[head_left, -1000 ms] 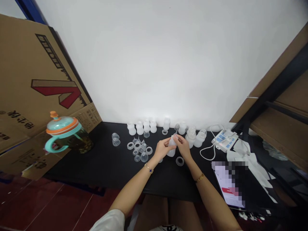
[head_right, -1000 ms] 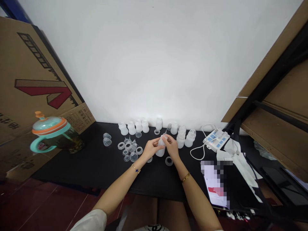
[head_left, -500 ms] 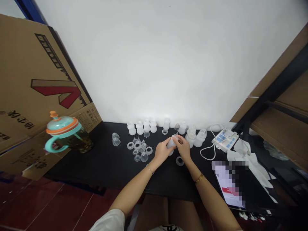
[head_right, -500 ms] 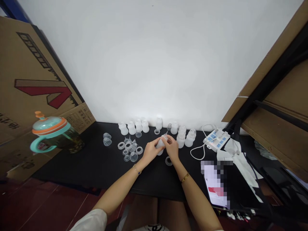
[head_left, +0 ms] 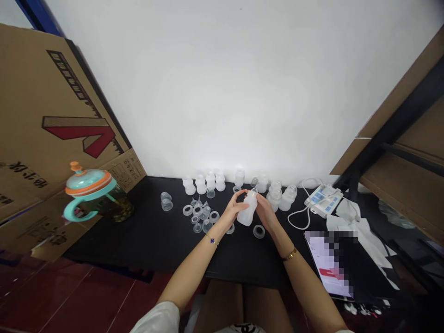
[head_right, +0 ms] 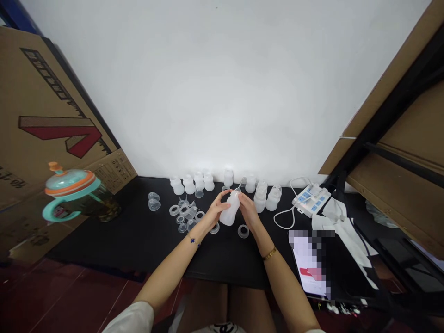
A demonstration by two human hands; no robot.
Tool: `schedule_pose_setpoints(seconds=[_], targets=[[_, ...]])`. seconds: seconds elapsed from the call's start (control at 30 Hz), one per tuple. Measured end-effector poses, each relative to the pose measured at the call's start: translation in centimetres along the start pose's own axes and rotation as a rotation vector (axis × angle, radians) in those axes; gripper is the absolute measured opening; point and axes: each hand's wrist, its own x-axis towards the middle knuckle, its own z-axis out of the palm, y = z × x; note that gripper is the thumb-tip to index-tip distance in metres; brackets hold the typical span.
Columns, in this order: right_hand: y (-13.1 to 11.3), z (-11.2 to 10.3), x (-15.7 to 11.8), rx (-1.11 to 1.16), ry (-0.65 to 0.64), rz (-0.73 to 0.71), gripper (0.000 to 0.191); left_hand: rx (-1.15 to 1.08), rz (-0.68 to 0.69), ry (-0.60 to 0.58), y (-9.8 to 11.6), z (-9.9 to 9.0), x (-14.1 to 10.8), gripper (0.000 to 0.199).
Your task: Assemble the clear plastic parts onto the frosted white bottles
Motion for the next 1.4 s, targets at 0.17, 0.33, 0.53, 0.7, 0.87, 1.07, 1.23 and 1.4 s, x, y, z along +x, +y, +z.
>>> schedule_pose_setpoints(seconds=[0.17, 0.33, 0.53, 0.7, 0.87, 1.07, 1.23, 1.4], targets=[[-0.3, 0.0, -0.3, 0.047, -0.083, 0.034, 0.048, -0.031, -0.002, -0.034, -0.2, -0.4, 0.2, 0.097], [-0.7, 0.0, -0.4, -0.011, -0.083, 0.046, 0.057, -0.017, -0.023, -0.041, -0.3, -0.6, 0.3, 0.102], [-0.7, -0.5, -0.1, -0.12, -0.045, 0.065, 0.065, 0.049, -0.044, -0.041, -0.2, -0.6, 0.3, 0.106], [-0.6, -0.7, 0.1, -0.097, -0.014, 0.068, 0.06, 0.108, -0.042, -0.041, 0.2, -0.6, 0.1, 0.112], [-0.7, -0.6, 0.2, -0.077, 0.031, 0.075, 0.054, 0.155, -0.007, -0.051, 0.7, -0.2, -0.3, 0.11], [-0.6, -0.5, 0.2, -0.125, 0.068, 0.066, 0.053, 0.196, 0.033, -0.032, 0.4, 0.1, -0.4, 0.101], [-0.3, -0.7, 0.4, -0.133, 0.081, 0.052, 0.05, 0.245, 0.082, -0.039, -0.3, -0.1, -0.2, 0.093], [0.1, -0.7, 0.4, -0.199, 0.108, 0.015, 0.048, 0.329, 0.137, -0.022, -1.0, -0.4, 0.0, 0.088]])
